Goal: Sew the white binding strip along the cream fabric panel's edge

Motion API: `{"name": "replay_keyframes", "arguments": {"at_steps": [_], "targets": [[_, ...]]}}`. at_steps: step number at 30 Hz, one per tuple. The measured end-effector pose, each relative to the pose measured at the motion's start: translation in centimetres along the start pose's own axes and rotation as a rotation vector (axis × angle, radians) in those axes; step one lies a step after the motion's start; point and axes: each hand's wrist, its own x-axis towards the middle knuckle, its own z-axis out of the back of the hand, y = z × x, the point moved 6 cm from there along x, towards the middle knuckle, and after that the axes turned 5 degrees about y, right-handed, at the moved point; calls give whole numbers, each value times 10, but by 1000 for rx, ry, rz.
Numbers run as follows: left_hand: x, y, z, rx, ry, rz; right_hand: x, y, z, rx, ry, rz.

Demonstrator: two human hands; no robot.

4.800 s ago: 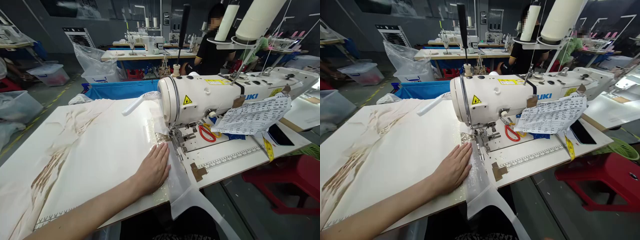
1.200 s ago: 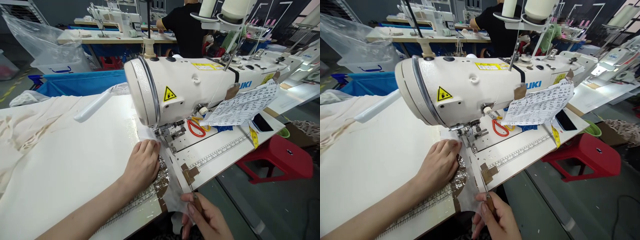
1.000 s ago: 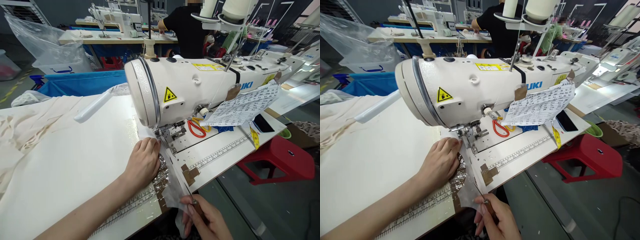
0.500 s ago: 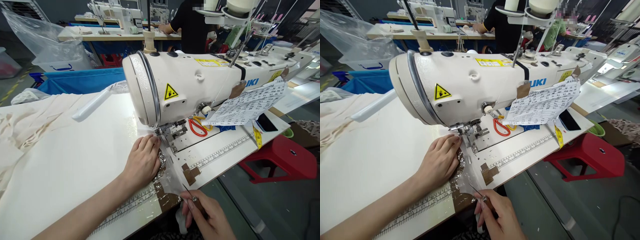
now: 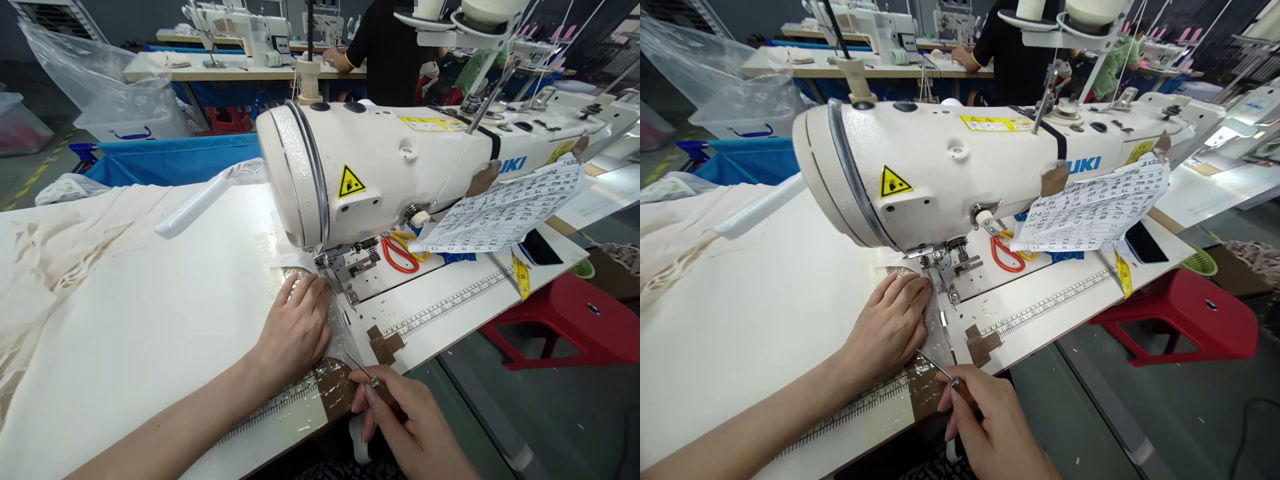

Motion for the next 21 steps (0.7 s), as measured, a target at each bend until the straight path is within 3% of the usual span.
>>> {"name": "replay_keyframes", "arguments": {"at_steps": [10, 15, 21], "targets": [[5, 12, -5, -134, 19, 56, -1, 15, 5, -119, 21, 141], [12, 19, -8, -68, 1, -3, -9, 49, 23, -308, -25, 290], [26, 25, -7, 84, 103, -26, 2, 91, 19, -217, 159, 507]]}}
